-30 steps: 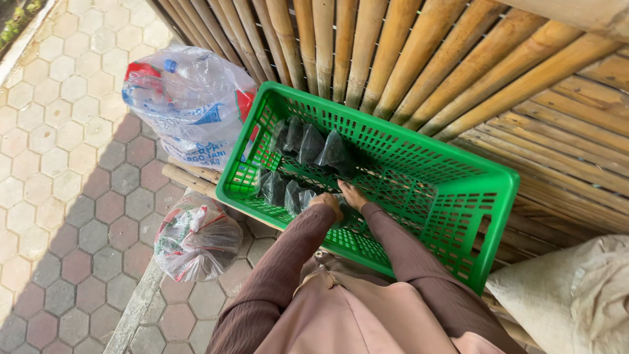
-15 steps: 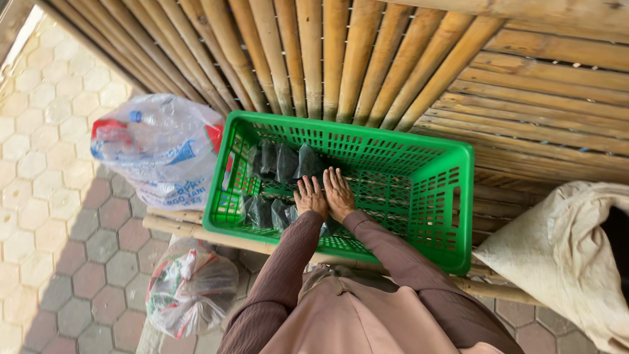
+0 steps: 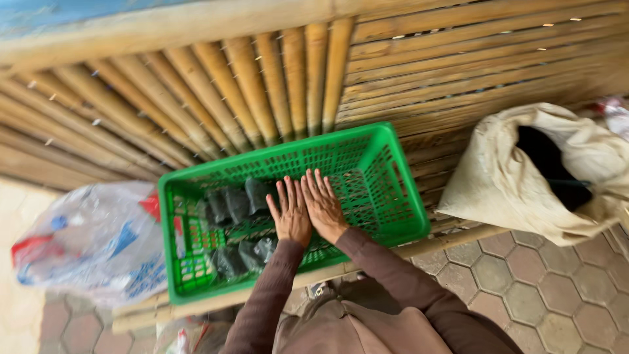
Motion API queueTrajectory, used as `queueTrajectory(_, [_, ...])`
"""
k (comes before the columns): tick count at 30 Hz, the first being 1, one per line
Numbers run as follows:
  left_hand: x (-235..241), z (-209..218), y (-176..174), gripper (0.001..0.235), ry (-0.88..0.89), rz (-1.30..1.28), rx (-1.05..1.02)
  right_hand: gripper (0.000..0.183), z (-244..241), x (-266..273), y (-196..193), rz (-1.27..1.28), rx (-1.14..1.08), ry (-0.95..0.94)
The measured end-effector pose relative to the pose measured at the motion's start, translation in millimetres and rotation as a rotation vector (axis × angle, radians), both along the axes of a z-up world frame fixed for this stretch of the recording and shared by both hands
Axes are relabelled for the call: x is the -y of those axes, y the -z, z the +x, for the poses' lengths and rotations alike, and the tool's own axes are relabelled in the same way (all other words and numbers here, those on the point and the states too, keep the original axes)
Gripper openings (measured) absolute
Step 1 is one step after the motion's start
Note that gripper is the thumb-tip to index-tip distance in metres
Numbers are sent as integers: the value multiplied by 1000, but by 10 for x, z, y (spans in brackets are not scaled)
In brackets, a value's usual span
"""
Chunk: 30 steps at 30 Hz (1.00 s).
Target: The person scoops dark soil from a large sack into small plastic bags using a blue scoop. After filling each bag, they place it into a green basket. The person repeats this process multiple times.
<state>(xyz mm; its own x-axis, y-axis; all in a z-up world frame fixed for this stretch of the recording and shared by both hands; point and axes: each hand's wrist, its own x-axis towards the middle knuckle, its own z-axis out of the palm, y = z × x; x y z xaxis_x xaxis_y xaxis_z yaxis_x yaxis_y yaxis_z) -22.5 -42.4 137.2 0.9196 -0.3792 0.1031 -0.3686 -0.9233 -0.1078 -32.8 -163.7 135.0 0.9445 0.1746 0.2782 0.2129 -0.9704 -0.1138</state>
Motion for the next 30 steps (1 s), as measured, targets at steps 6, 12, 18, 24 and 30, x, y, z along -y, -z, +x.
queueTrajectory(6, [385, -592, -622, 71, 100, -332, 48, 66, -702, 311, -622, 155, 67, 109])
queueTrajectory(12, [1128, -1204, -731, 72, 310, -411, -9, 67, -1509, 1088, -698, 226, 112, 200])
queueTrajectory(18, [2383, -1968, -438, 73, 518, -358, -70, 68, -2520, 2181, -527, 238, 107, 378])
queueTrajectory(24, [3628, -2806, -242, 73, 703, -310, -159, 64, -3519, 3337, -434, 201, 148, 542])
queueTrajectory(30, [4471, -3372, -218, 70, 851, -426, -254, 63, -4242, 4066, -368, 171, 53, 719])
